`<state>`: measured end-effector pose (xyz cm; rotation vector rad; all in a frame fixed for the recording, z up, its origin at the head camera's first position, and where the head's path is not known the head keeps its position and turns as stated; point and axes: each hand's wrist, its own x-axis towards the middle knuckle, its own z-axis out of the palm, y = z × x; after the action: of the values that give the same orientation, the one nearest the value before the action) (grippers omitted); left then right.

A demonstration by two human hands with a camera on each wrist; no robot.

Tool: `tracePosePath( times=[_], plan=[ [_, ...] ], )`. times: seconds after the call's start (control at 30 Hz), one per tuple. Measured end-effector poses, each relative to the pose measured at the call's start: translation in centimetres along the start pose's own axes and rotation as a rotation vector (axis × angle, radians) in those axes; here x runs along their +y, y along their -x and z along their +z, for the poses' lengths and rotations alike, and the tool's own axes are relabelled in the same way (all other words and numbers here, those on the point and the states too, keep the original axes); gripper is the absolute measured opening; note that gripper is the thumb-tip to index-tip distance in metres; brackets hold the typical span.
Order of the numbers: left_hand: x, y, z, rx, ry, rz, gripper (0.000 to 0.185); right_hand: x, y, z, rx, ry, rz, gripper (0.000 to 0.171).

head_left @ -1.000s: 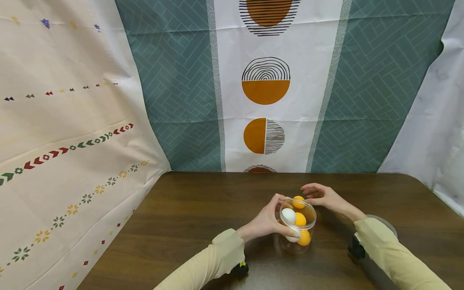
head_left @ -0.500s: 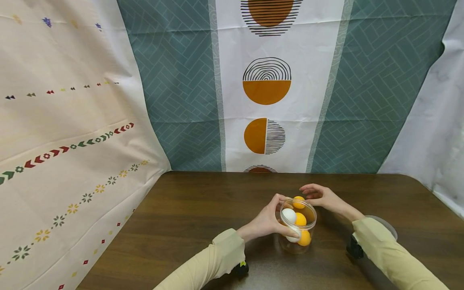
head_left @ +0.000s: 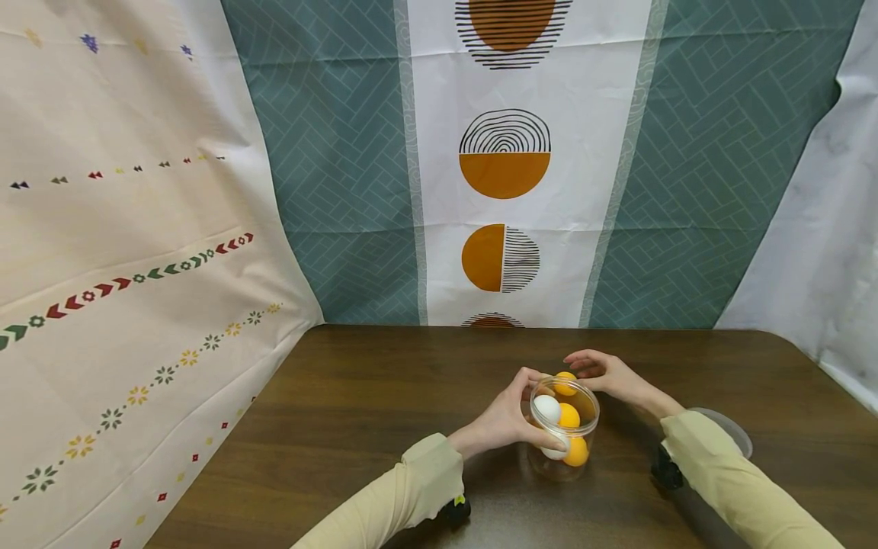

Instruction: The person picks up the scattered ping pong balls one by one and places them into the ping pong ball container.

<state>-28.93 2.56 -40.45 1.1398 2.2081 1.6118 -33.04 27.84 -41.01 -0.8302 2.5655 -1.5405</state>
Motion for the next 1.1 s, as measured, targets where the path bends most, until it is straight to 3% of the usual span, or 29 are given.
tracePosePath(
  times=[1.1],
  plan=[
    [-0.04,0.06,-0.06,-0.005,0.014,0.003,0.071,-0.02,-0.67,0.66,0.012,0.031,0.064,0.04]
  ],
)
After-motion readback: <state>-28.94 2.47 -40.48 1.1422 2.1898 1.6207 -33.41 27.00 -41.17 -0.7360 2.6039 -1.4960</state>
